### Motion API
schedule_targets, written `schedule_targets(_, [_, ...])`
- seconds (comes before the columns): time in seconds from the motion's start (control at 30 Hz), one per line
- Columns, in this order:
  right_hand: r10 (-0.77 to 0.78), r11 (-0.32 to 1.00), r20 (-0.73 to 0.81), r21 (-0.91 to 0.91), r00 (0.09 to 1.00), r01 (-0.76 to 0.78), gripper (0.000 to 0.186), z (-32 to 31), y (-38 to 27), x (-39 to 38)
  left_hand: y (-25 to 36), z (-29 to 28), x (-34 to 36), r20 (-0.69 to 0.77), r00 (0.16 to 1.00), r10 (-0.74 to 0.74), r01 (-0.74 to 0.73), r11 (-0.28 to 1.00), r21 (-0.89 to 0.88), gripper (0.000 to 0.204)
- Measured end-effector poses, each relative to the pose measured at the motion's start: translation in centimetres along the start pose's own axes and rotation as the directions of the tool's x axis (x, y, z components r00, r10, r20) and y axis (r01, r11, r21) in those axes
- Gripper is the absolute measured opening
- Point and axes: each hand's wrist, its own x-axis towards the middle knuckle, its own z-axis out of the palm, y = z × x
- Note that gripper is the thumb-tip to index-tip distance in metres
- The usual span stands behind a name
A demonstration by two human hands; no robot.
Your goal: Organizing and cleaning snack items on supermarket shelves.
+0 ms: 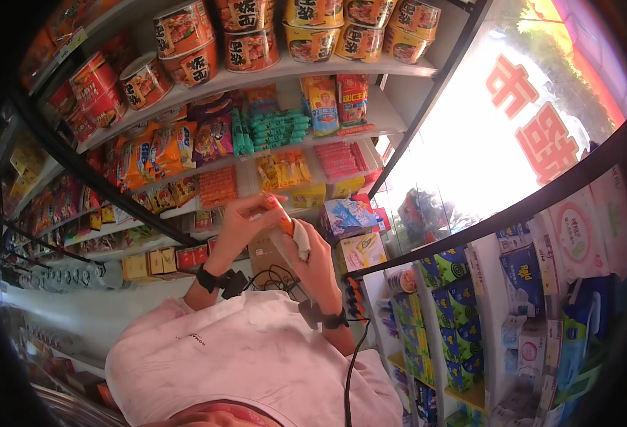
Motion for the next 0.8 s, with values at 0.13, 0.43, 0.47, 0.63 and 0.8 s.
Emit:
schedule_targets(0.13, [0.26, 0.96, 0.107, 0.075, 0.96, -0.269, 0.021, -2.6, 1.5, -2.0, 2.2, 2.3, -1.0, -0.075, 0.984, -0.162, 0.144, 0.968, -0.206, 0.036])
schedule_targets(0.43, [0.342, 0.059, 0.645, 0.711, 0.683, -0.701, 0.023, -5.2, 0.5, -3.9, 4.0, 3.3, -2.5, 0.098, 0.979, -0.18, 0.202, 0.93, -0.307, 0.036])
schedule_targets(0.47, [0.406, 0.342, 0.553, 0.646, 0.727, -0.682, 0.022, -4.7, 0.5, -3.4, 3.9, 3.6, -2.4, 0.062, 0.978, -0.197, 0.206, 0.95, -0.233, 0.033])
schedule_targets(0.63, [0.143, 0.988, 0.236, -0.085, 0.961, -0.126, 0.022, -2.9, 2.5, -0.8, 0.1, 4.4, -2.9, 0.055, 0.988, -0.148, 0.116, 0.917, 0.381, 0.029])
schedule_targets(0.8, [0.337, 0.862, 0.032, 0.391, 0.941, -0.322, 0.022, -1.8, 2.8, 0.2, 0.0, 3.6, -2.9, 0.133, 0.96, -0.248, 0.241, 0.968, 0.07, 0.05])
